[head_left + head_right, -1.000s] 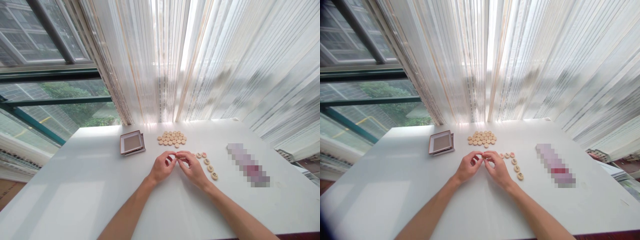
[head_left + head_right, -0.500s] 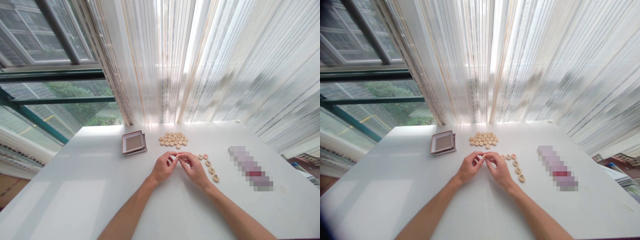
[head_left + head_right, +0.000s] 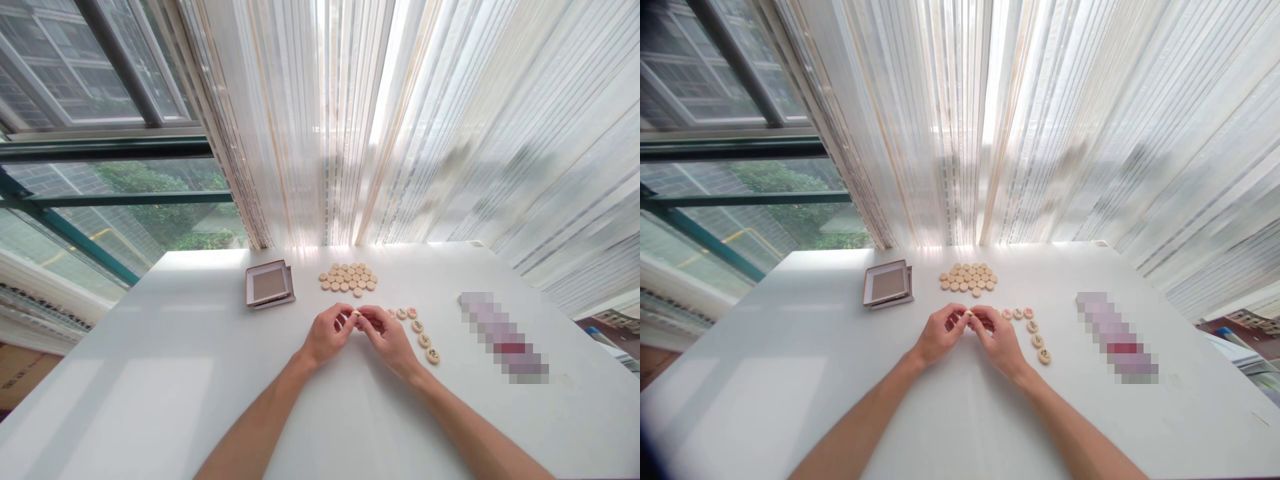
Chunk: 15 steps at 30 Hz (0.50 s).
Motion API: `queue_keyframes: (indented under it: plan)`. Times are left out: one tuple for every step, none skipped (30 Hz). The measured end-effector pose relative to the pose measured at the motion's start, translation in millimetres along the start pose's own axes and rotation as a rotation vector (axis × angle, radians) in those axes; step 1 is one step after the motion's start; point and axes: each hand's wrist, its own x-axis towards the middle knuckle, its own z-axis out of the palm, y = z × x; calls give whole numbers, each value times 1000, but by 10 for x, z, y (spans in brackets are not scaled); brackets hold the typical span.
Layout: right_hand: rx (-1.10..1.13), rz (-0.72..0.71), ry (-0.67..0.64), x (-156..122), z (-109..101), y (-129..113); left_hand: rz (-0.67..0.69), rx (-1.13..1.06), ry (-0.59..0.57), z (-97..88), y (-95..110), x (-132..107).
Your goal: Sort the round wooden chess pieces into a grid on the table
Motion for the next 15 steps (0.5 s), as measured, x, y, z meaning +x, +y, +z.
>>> queue_keyframes:
  plan:
    - [-7,-5,1,1,1,0,0,-2,2,1,-1,-1]
    - [-17,-11,2,1,3,-1,-2,-5,4,3,-2,-2]
    - [-28,-18,2,2,4,-4,-5,-9,7,4,-4,-4]
    - [-38,-25,1,2,5,-8,-10,-13,10,6,-6,-6]
    - [-48,-32,0,1,6,-12,-16,-18,14,7,-9,-9]
    - [-56,-38,-3,1,7,-15,-23,-23,19,9,-11,-11]
    - [-62,-44,-6,1,7,-19,-28,-28,23,10,-13,-13]
    - [-65,-49,-10,0,7,-21,-32,-33,24,11,-14,-15]
    - [-66,-51,-15,0,7,-23,-33,-39,23,11,-15,-16]
    - [-67,-52,-21,0,6,-24,-33,-44,22,12,-16,-15]
    - [-68,-51,-28,-1,5,-25,-32,-48,21,11,-17,-15]
    - [-70,-50,-33,0,3,-24,-31,-52,17,11,-17,-13]
    - [-73,-49,-37,0,2,-23,-30,-55,14,10,-18,-12]
    - [-76,-47,-38,1,1,-22,-30,-58,11,9,-19,-11]
    - [-79,-45,-38,2,-1,-20,-29,-61,9,8,-19,-10]
